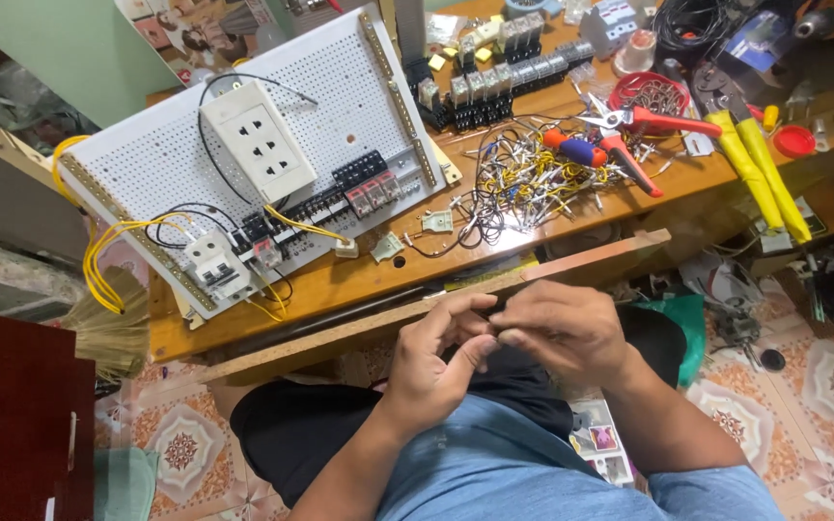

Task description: The person strips the insulation from a black wire using wire strippers and then uses a screwdriver to connect the wire to a terminal on an electrical board. The person also handles a small white plastic component and a roll of electrical tape.

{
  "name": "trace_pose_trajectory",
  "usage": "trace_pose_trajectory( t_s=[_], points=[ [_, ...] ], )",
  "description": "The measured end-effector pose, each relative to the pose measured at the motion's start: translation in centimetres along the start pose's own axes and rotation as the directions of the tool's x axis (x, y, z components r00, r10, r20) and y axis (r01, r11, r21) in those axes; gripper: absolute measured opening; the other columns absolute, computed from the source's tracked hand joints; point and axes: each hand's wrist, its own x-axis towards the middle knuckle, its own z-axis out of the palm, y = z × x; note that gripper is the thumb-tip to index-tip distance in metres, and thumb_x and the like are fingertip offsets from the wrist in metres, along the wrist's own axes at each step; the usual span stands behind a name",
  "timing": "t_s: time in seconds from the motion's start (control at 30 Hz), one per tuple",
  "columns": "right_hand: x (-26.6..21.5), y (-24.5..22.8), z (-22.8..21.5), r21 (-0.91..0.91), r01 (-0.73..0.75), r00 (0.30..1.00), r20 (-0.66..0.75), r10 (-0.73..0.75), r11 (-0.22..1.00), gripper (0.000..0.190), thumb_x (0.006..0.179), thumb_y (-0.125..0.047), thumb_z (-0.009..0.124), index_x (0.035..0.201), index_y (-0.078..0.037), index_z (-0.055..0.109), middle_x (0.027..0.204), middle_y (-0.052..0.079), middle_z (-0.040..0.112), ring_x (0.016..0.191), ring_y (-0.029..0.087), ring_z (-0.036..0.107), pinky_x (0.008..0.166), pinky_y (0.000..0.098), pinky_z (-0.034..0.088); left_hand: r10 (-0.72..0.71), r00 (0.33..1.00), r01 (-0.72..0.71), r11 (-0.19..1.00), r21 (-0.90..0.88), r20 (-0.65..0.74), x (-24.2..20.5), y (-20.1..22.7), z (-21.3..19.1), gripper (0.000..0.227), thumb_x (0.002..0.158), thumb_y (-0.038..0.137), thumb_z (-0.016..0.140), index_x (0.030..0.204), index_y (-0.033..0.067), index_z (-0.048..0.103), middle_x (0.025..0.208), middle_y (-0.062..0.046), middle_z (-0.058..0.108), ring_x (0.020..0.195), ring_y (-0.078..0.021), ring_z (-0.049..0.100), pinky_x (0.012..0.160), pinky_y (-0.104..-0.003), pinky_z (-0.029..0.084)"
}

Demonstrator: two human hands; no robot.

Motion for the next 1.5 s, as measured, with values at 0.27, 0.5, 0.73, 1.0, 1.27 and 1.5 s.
trace_pose_trajectory(
  t_s=[0.27,0.5,0.73,1.0,1.27,1.5],
  points=[
    [-2.1,4.8,-6.5,-0.11,-0.22,0.932,-0.317,0.175,0.969,0.017,0.102,-0.016,0.066,0.099,0.001,0.069,0.093,0.016,0.071,0.086,0.025,0.07,0.083,0.0345,0.061,-0.181,0.978,0.198,0.958,-0.206,0.101,-1.8,-2.8,-3.1,0.021,0.102,0.01,0.061,0.119,-0.0009,0.068,0.113,-0.012,0.07,0.086,-0.0148,0.066,0.066,-0.022,0.058],
    [-17.5,9.3,-15.6,0.172,-0.525,0.509,-0.722,0.469,0.834,0.03,0.123,-0.024,0.071,0.112,-0.001,0.054,0.09,0.022,0.058,0.058,0.019,0.045,0.054,0.031,0.034,-0.178,0.981,0.176,0.984,-0.033,-0.074,-3.5,-4.2,-4.8,0.014,0.096,0.018,0.067,0.092,0.0058,0.07,0.08,-0.004,0.063,0.072,-0.0128,0.055,0.067,-0.024,0.043],
    [-41.9,12.5,-14.7,0.189,-0.877,0.101,-0.826,0.555,0.441,0.017,0.121,-0.006,0.072,0.105,-0.01,0.065,0.084,0.008,0.07,0.062,0.012,0.058,0.054,0.0286,0.044,-0.158,0.952,0.163,0.987,-0.002,-0.261,-4.2,-6.3,-4.5,0.016,0.095,0.021,0.07,0.095,0.0047,0.069,0.08,-0.008,0.061,0.053,-0.0065,0.045,0.045,-0.017,0.032],
    [-58.3,14.9,-0.6,0.21,-0.96,-0.277,-0.639,0.717,-0.183,0.023,0.097,-0.003,0.063,0.093,-0.022,0.075,0.088,-0.003,0.073,0.076,0.013,0.066,0.067,0.0286,0.051,-0.085,0.969,0.146,0.954,0.262,-0.231,-3.0,-5.4,-2.8,0.021,0.096,0.029,0.071,0.095,0.0079,0.065,0.071,-0.001,0.049,0.056,-0.0089,0.046,0.045,-0.02,0.034],
    [-50.6,19.2,8.5,0.243,-0.928,-0.327,-0.169,0.93,-0.283,0.021,0.099,-0.002,0.056,0.103,-0.012,0.075,0.113,0.008,0.074,0.098,0.024,0.069,0.088,0.0386,0.056,-0.068,0.974,0.126,0.954,0.27,-0.215,-3.8,-5.7,-3.2,0.014,0.094,0.019,0.069,0.096,0.0052,0.064,0.074,-0.006,0.05,0.053,-0.0095,0.041,0.049,-0.022,0.037],
    [-45.6,26.0,13.9,-0.414,-0.888,-0.287,0.157,0.945,-0.201,0.029,0.098,-0.011,0.051,0.12,-0.001,0.068,0.116,0.025,0.068,0.108,0.041,0.065,0.098,0.0465,0.049,-0.091,0.953,0.206,0.894,0.398,-0.289,-2.3,-4.8,0.0,0.022,0.09,0.028,0.074,0.09,0.0063,0.069,0.069,-0.005,0.059,0.061,-0.0108,0.056,0.059,-0.02,0.044]
  ],
)
